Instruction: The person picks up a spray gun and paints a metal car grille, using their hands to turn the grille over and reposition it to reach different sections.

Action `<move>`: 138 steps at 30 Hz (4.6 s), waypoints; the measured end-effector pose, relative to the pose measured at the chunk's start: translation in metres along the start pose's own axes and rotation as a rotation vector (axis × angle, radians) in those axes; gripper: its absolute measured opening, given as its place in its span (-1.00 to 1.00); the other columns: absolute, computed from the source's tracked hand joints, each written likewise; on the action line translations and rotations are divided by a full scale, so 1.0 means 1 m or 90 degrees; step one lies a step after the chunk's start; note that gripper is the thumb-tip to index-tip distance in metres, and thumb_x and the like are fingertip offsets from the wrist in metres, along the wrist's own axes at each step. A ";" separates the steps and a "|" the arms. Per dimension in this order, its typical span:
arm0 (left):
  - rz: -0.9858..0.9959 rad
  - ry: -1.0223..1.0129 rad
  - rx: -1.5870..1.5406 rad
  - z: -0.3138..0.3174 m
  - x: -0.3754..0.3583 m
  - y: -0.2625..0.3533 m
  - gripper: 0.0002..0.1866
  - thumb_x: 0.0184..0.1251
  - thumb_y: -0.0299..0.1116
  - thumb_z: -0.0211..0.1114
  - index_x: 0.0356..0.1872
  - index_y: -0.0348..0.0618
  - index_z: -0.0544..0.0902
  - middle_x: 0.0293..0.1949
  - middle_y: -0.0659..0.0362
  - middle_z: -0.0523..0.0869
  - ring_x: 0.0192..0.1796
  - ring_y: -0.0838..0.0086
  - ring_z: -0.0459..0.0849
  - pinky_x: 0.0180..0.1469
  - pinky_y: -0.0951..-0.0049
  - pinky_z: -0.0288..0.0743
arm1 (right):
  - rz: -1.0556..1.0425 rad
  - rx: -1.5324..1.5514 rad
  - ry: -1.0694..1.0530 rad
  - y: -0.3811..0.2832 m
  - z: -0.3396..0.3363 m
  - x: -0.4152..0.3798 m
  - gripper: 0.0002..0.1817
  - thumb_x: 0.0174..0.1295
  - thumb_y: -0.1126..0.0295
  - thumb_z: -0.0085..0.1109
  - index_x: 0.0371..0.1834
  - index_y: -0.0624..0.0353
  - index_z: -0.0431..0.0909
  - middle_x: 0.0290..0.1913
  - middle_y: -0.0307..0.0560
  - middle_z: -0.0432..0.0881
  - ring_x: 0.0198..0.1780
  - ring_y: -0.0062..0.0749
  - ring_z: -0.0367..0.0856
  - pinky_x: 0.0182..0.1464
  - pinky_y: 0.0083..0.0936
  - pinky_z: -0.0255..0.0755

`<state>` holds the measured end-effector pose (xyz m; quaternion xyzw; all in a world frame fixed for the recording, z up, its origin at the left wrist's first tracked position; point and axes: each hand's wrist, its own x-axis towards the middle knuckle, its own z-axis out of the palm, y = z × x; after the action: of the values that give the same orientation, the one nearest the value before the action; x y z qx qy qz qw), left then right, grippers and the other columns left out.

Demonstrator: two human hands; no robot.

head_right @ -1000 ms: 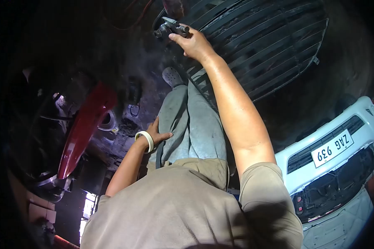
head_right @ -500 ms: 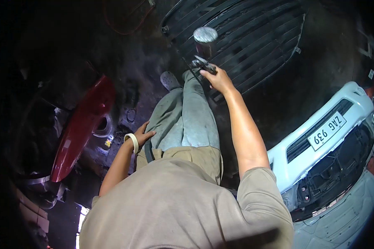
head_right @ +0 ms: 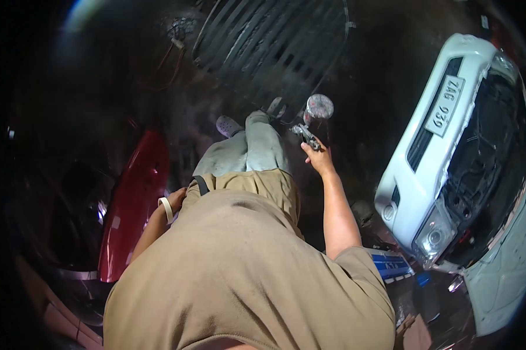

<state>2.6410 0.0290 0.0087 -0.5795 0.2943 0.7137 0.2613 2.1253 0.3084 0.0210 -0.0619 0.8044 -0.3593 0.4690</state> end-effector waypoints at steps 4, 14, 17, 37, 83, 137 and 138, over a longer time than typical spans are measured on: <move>0.077 0.083 0.482 -0.028 0.017 0.004 -0.63 0.47 -0.29 0.13 0.13 -0.21 0.75 0.28 -0.09 0.69 0.33 0.14 0.63 0.45 0.28 0.42 | -0.005 0.035 0.077 0.020 -0.017 -0.062 -0.55 0.41 0.13 0.37 0.19 0.23 0.67 -0.05 -0.17 0.81 -0.48 -0.57 0.62 -0.41 -0.53 0.54; 0.072 0.304 0.511 0.096 -0.030 0.082 -0.79 0.21 -0.51 0.40 -0.18 -0.24 0.56 -0.37 0.11 0.63 -0.31 0.33 0.64 -0.15 0.28 0.53 | -0.072 0.121 0.115 0.068 -0.056 -0.116 -0.58 0.46 0.22 0.33 0.29 0.19 0.62 0.00 -0.18 0.78 -0.33 -0.57 0.66 -0.34 -0.54 0.59; 0.105 0.267 0.396 0.127 -0.007 0.074 -0.79 0.22 -0.47 0.44 -0.21 -0.20 0.58 -0.41 0.13 0.62 -0.32 0.36 0.63 -0.19 0.30 0.53 | -0.085 0.163 0.101 0.080 -0.077 -0.122 -0.62 0.47 0.28 0.33 0.27 0.19 0.63 0.03 -0.20 0.77 -0.21 -0.61 0.66 -0.27 -0.54 0.60; -0.011 0.001 0.182 0.377 0.069 0.104 -0.38 0.29 0.05 0.33 0.25 -0.16 0.61 0.20 -0.01 0.67 0.23 0.22 0.65 0.27 0.21 0.47 | -0.199 0.159 0.056 0.094 -0.240 -0.129 -0.47 0.48 0.20 0.30 0.46 0.09 0.49 -0.21 -0.17 0.73 -0.47 -0.59 0.57 -0.41 -0.49 0.51; -0.141 0.661 0.155 0.507 0.353 0.251 -0.10 0.62 0.20 -0.03 0.65 -0.34 0.04 0.70 -0.21 -0.07 0.74 -0.03 -0.12 0.67 -0.10 -0.06 | -0.203 -0.250 -0.519 -0.001 -0.174 0.274 -0.43 0.44 -0.06 0.25 0.41 -0.03 0.56 0.21 0.10 0.72 0.16 -0.01 0.74 0.18 -0.27 0.58; 0.345 0.505 0.838 0.651 0.399 0.576 -0.12 0.52 -0.04 0.04 0.71 -0.19 -0.10 0.74 -0.02 -0.21 0.76 0.11 -0.33 0.72 0.03 -0.44 | -0.174 0.041 -0.066 -0.095 -0.309 0.423 -0.47 0.44 0.15 0.33 0.38 0.18 0.54 -0.22 -0.10 0.76 -0.54 -0.57 0.57 -0.51 -0.53 0.50; 0.350 0.504 0.832 0.650 0.399 0.580 -0.14 0.55 -0.08 0.01 0.70 -0.21 -0.11 0.74 0.00 -0.20 0.77 0.13 -0.32 0.72 0.02 -0.45 | -0.171 0.046 -0.063 -0.096 -0.309 0.423 -0.47 0.44 0.16 0.33 0.38 0.19 0.54 -0.22 -0.10 0.76 -0.53 -0.58 0.57 -0.51 -0.53 0.50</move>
<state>1.7125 0.1110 -0.2133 -0.4261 0.8541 0.1785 0.2388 1.6222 0.2138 -0.1248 -0.1693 0.7515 -0.4442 0.4576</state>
